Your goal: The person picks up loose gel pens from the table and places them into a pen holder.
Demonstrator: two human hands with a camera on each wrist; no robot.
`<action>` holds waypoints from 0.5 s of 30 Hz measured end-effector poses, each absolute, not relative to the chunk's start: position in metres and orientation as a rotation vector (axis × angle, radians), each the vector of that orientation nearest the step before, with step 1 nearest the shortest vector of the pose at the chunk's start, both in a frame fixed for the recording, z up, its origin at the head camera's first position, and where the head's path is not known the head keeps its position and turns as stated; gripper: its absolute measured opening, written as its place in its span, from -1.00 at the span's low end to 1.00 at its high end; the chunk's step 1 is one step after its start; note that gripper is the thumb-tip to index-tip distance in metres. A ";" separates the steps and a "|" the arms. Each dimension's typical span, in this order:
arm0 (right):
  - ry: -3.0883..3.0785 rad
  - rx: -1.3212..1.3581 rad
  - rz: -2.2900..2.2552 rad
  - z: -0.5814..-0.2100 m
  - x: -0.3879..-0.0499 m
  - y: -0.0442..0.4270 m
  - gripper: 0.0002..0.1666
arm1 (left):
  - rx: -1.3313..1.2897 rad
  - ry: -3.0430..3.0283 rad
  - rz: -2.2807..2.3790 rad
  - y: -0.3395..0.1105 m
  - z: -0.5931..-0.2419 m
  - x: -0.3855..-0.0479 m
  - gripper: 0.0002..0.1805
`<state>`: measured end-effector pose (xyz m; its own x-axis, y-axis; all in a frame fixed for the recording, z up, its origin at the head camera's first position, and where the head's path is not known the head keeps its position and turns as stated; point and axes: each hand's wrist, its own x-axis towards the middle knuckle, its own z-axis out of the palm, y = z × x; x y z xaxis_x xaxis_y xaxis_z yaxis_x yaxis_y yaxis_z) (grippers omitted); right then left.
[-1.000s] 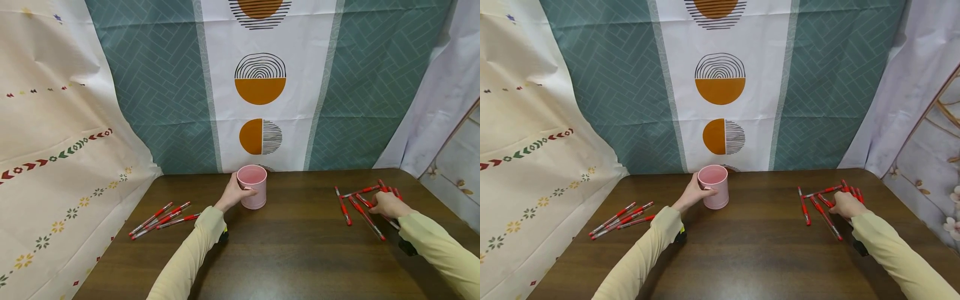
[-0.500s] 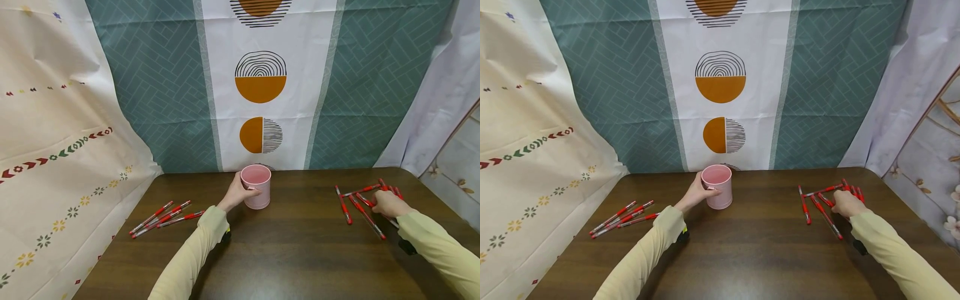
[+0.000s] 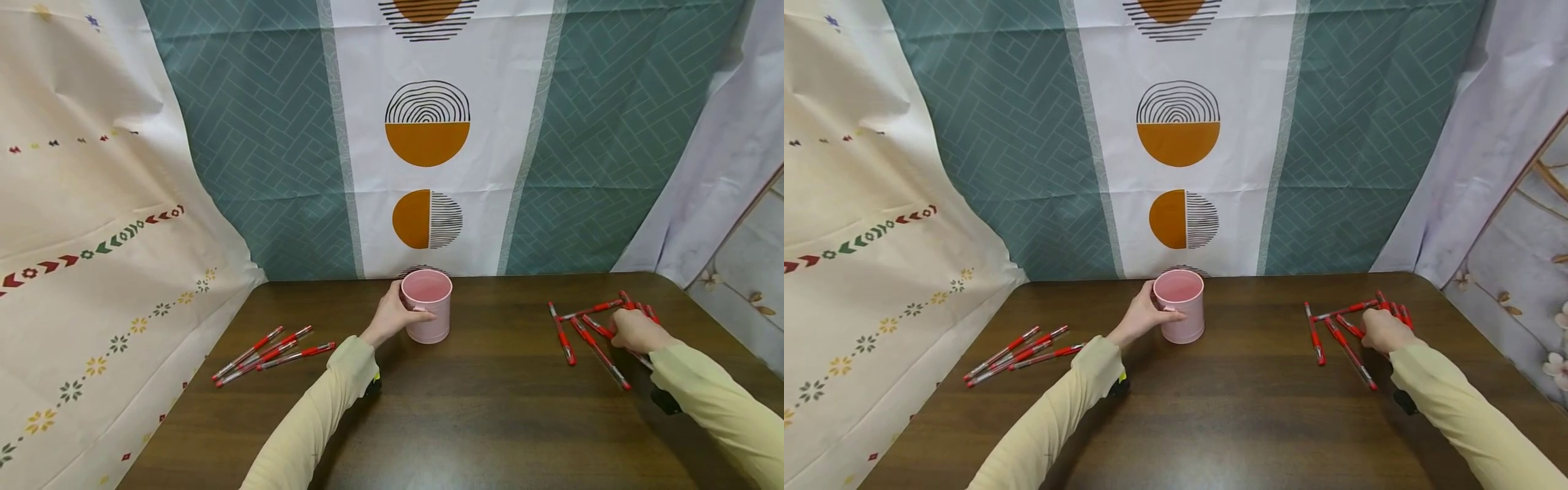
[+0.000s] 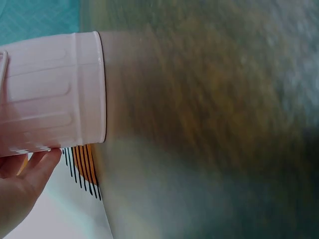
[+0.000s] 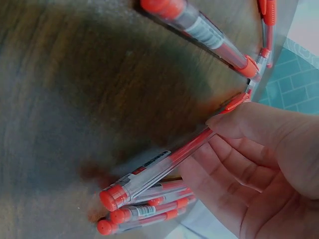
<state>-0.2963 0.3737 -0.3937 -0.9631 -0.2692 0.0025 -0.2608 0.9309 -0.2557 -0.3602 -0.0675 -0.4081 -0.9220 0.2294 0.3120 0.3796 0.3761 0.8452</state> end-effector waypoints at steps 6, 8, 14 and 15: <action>3.055 -0.422 -0.447 -0.388 -0.295 0.374 -0.76 | -0.566 -2.470 -1.597 -0.062 -0.410 -0.359 -0.06; 3.034 -0.407 -0.491 -0.384 -0.295 0.373 -0.80 | -0.572 -2.472 -1.603 -0.061 -0.410 -0.358 -0.06; 3.059 -0.401 -0.559 -0.368 -0.300 0.367 -0.93 | -0.634 -2.442 -1.688 -0.060 -0.410 -0.357 -0.06; 3.078 -0.413 -0.562 -0.365 -0.301 0.366 -0.89 | -0.640 -2.437 -1.701 -0.060 -0.410 -0.357 -0.06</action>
